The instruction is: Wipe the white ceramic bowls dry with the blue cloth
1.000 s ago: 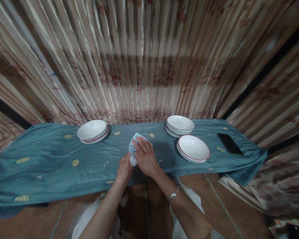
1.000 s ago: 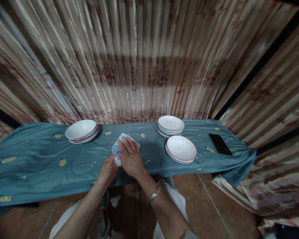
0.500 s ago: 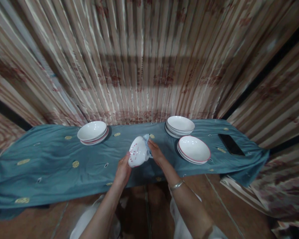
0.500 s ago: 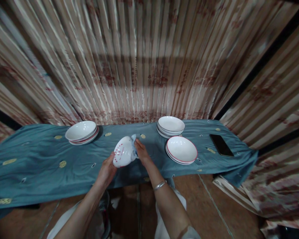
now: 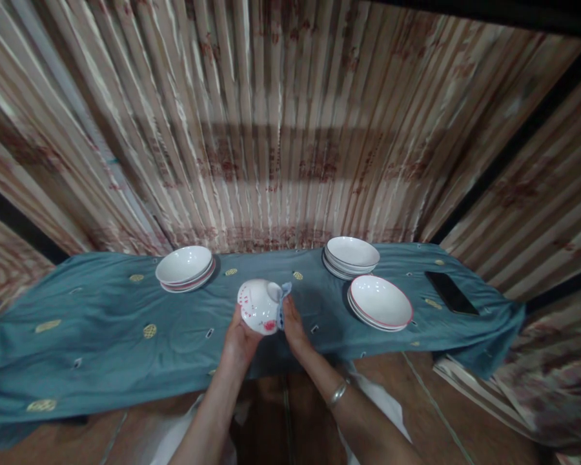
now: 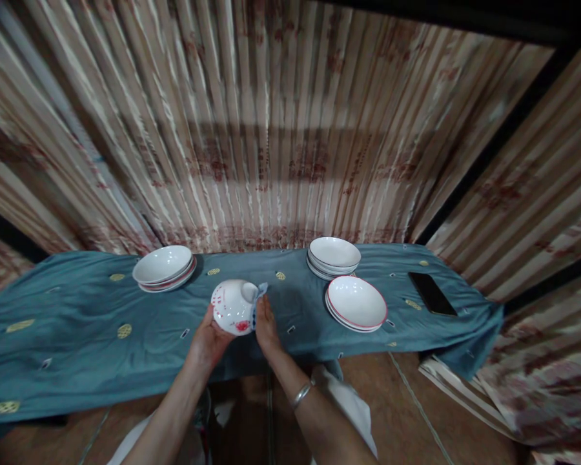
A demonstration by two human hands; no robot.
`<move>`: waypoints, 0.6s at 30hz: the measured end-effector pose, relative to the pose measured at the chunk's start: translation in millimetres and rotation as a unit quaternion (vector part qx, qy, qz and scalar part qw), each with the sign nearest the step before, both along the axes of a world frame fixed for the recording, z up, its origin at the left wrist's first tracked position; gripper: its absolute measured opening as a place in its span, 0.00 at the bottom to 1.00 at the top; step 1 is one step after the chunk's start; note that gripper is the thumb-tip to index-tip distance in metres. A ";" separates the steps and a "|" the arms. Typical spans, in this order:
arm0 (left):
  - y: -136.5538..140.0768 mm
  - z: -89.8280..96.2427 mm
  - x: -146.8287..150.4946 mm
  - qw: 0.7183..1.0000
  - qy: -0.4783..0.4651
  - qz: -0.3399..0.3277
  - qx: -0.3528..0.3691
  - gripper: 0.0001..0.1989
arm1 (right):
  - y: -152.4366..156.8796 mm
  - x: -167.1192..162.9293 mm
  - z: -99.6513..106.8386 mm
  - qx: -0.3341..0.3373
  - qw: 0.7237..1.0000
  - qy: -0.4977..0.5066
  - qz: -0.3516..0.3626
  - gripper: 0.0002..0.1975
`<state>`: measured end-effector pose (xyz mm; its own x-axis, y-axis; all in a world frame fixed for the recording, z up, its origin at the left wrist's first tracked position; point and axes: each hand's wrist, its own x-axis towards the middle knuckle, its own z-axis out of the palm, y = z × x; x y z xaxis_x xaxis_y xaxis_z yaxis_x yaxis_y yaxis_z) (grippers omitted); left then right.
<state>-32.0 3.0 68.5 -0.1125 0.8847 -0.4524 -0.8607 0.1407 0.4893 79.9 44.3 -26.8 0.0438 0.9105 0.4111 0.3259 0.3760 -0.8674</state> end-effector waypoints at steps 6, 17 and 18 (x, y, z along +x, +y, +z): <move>8.5 -11.9 -8.5 0.999 -0.040 0.013 0.028 0.23 | -50.4 -26.0 3.2 -0.010 0.999 -0.034 -0.016 0.32; -3.2 2.8 0.3 0.999 -0.014 0.032 0.000 0.19 | -72.3 -7.7 32.3 0.149 0.947 -0.273 0.084 0.33; -4.6 2.7 2.6 0.999 -0.006 0.031 0.006 0.18 | -72.3 -5.7 36.6 0.157 0.942 -0.283 0.088 0.33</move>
